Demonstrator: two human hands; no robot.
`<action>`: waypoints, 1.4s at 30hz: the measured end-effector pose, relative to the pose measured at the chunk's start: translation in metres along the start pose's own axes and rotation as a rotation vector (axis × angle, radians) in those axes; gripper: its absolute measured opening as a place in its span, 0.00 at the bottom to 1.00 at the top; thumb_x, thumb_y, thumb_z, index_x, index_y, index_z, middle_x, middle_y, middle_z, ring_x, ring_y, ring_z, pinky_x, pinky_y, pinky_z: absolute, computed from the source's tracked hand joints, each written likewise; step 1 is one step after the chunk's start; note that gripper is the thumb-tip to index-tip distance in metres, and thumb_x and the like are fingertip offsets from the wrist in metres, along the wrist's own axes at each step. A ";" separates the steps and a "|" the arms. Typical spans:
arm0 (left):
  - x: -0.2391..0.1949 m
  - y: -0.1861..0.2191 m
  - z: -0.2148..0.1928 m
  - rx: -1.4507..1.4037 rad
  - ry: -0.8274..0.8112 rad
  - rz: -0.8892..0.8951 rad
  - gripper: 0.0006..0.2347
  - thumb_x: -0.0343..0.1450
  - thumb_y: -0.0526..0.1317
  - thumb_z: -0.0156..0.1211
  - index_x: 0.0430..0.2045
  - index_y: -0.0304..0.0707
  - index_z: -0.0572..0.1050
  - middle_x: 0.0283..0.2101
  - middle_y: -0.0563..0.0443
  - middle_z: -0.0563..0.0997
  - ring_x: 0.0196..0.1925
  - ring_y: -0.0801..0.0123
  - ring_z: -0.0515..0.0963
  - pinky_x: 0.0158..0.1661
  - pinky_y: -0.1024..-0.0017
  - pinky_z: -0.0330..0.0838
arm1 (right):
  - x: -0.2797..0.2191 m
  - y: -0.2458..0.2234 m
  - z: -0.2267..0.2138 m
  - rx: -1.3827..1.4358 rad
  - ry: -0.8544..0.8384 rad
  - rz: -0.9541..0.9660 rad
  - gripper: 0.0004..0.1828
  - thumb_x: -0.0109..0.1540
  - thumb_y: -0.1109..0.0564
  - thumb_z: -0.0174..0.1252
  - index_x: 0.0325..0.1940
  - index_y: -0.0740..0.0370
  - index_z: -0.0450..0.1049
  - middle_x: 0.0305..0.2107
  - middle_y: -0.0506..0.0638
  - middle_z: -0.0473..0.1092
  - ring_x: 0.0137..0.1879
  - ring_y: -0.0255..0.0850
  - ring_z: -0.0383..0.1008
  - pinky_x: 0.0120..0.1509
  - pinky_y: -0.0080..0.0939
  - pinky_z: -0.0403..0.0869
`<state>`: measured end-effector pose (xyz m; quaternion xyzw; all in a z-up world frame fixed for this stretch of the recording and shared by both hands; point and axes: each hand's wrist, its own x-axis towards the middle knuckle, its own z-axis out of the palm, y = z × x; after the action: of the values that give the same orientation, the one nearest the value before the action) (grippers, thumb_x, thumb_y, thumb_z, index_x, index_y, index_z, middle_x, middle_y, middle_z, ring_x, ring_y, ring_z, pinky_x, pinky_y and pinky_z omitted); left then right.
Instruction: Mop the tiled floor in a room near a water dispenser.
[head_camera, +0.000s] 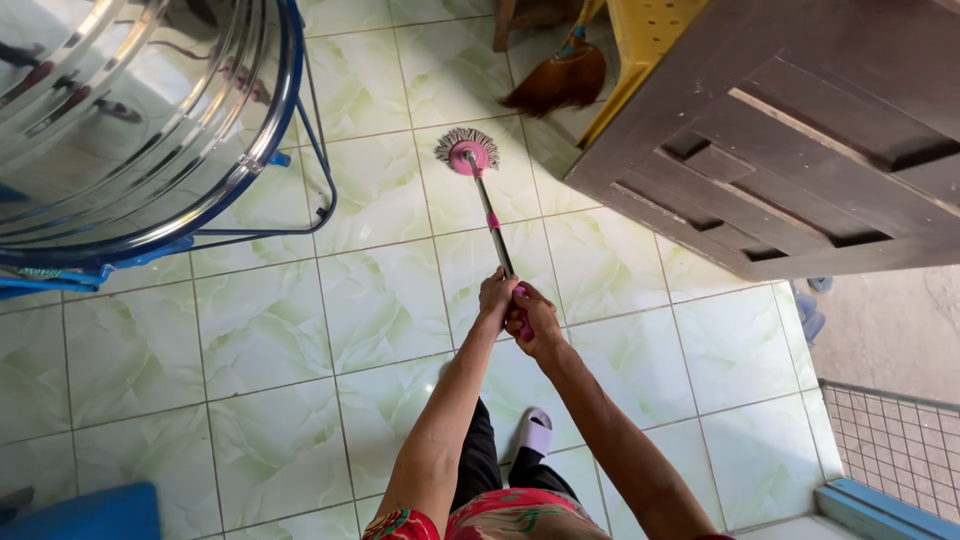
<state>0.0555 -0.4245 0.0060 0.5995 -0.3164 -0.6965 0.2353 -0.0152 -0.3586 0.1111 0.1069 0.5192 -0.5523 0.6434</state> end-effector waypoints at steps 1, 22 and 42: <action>0.001 -0.014 0.006 0.005 -0.006 0.002 0.21 0.66 0.41 0.62 0.54 0.40 0.72 0.24 0.55 0.78 0.23 0.70 0.75 0.24 0.68 0.69 | -0.002 0.003 -0.012 0.006 0.002 -0.006 0.12 0.69 0.59 0.49 0.54 0.53 0.74 0.23 0.43 0.63 0.23 0.31 0.57 0.22 0.31 0.56; -0.199 -0.132 0.095 -0.273 -0.203 -0.183 0.28 0.70 0.39 0.59 0.68 0.33 0.65 0.28 0.51 0.75 0.27 0.68 0.74 0.27 0.68 0.70 | -0.160 0.032 -0.191 0.037 0.075 0.043 0.26 0.66 0.61 0.50 0.69 0.54 0.68 0.21 0.45 0.58 0.21 0.33 0.55 0.20 0.33 0.56; 0.137 -0.028 0.126 -0.301 -0.302 -0.022 0.09 0.77 0.44 0.63 0.38 0.41 0.71 0.26 0.59 0.70 0.21 0.75 0.67 0.18 0.73 0.58 | 0.079 -0.140 -0.047 -0.062 0.053 -0.044 0.08 0.68 0.62 0.47 0.47 0.57 0.72 0.19 0.48 0.61 0.18 0.36 0.58 0.18 0.36 0.58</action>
<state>-0.0907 -0.4818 -0.0976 0.4499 -0.2340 -0.8203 0.2644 -0.1672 -0.4238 0.0896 0.0900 0.5549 -0.5469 0.6204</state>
